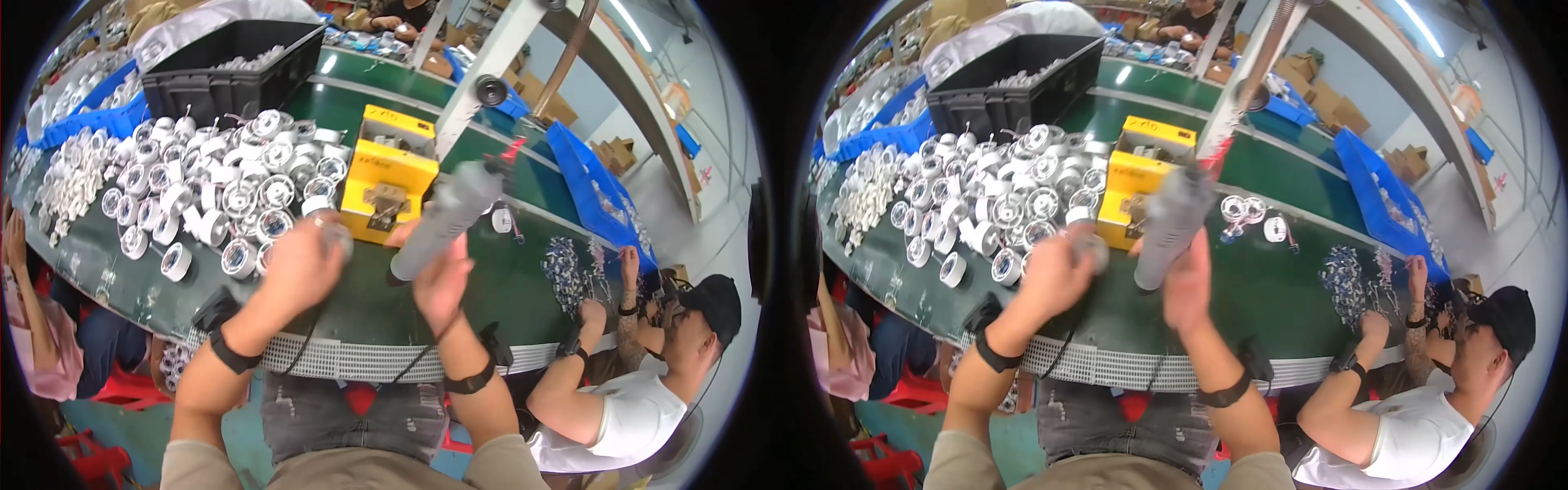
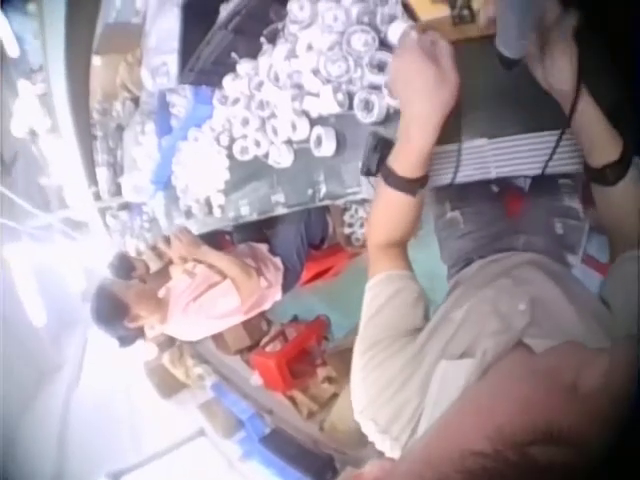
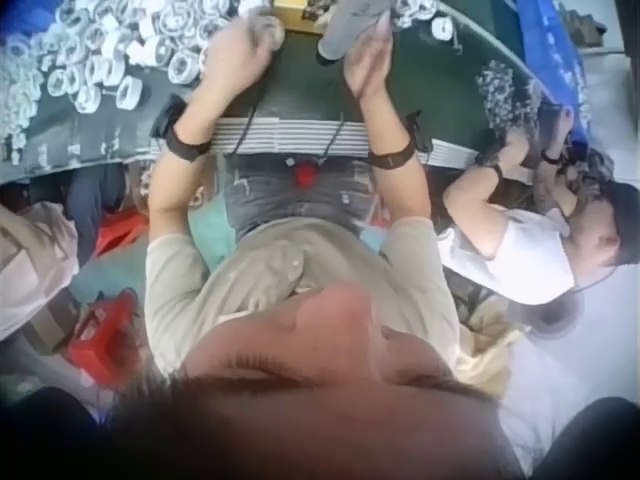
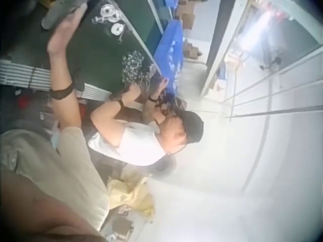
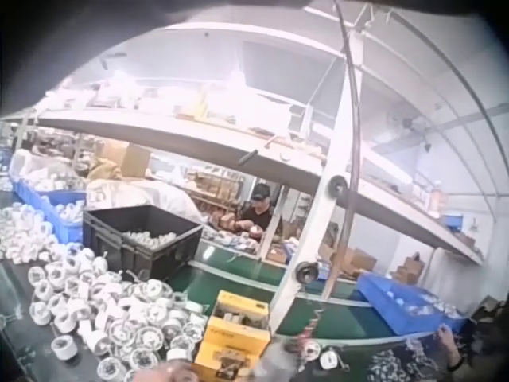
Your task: The person assembles electronic components by threading wires through a white plastic housing and then applying heat to the assembly using a handheld tool.
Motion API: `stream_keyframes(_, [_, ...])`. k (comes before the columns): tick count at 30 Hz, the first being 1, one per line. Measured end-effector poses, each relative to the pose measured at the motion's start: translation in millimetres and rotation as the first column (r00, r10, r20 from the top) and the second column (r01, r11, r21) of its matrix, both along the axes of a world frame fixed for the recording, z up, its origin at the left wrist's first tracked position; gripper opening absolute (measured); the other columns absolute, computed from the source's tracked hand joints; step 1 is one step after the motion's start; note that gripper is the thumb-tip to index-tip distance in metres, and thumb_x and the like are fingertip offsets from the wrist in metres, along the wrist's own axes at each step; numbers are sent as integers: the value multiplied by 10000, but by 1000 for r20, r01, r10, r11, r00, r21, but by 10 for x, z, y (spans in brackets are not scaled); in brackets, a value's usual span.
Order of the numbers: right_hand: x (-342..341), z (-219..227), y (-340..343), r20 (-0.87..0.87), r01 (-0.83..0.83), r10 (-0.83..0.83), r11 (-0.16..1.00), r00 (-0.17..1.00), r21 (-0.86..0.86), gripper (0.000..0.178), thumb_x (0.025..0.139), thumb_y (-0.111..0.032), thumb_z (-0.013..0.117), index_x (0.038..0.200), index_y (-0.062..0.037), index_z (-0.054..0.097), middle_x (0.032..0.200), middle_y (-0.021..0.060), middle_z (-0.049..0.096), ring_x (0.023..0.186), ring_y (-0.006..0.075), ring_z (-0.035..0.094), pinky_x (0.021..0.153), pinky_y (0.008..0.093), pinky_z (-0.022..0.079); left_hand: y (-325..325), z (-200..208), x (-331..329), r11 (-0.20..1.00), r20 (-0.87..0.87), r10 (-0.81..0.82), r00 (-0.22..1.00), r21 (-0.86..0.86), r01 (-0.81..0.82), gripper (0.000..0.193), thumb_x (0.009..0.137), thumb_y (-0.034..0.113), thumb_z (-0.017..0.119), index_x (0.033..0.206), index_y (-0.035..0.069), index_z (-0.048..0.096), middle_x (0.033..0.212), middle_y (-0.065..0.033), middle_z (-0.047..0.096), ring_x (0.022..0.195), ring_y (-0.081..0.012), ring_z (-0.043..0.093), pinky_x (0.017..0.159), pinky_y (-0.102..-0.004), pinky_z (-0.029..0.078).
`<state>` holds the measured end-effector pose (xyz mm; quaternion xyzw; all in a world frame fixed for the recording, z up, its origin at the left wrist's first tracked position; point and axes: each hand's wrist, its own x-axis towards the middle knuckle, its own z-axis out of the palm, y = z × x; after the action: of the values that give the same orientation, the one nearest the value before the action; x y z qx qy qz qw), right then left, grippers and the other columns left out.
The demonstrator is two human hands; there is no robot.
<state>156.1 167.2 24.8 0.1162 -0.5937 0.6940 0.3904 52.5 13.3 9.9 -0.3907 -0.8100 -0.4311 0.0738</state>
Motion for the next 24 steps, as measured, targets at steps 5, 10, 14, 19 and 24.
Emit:
stream_keyframes(5, [396,10,1838,97,713,-993,121,74,691,691,793,-401,726,1283,23,486,1266,244,525,1140,373,523,1014,439,386,-300,390,-188,810,-615,480,626,35,-585,709,713,152,769,1338,75,443,1272,-190,480,1075,-386,547,877,-427,479])
stream_keyframes(10, [725,-407,2797,492,420,-864,408,-110,811,831,665,-511,764,1294,-25,520,1255,220,576,1169,374,546,990,448,424,-131,381,-135,957,-498,290,817,127,-262,576,714,123,760,1240,53,535,1255,-185,517,1132,-363,521,925,-423,445])
stream_keyframes(14, [738,-116,1728,405,567,-904,408,140,715,494,741,-331,760,1109,-19,655,978,124,707,895,223,673,816,335,508,-140,225,-92,852,149,-514,845,-27,523,353,820,57,672,1160,10,590,1155,-150,608,964,-282,636,849,-357,510])
stream_keyframes(19, [966,-162,85,336,323,-629,700,701,637,610,659,-65,806,1216,-9,564,1097,73,505,998,190,536,874,308,452,194,-24,409,697,720,-675,159,553,457,447,1001,256,488,1362,-1,429,1196,-120,604,1054,-172,605,922,-298,487])
stream_keyframes(24, [897,-190,-293,385,304,-601,740,701,601,515,738,-111,783,1195,11,578,1082,106,540,969,194,554,858,331,464,264,-66,265,555,643,-746,171,460,693,403,991,174,510,1350,9,431,1121,-69,591,991,-119,565,872,-279,474])
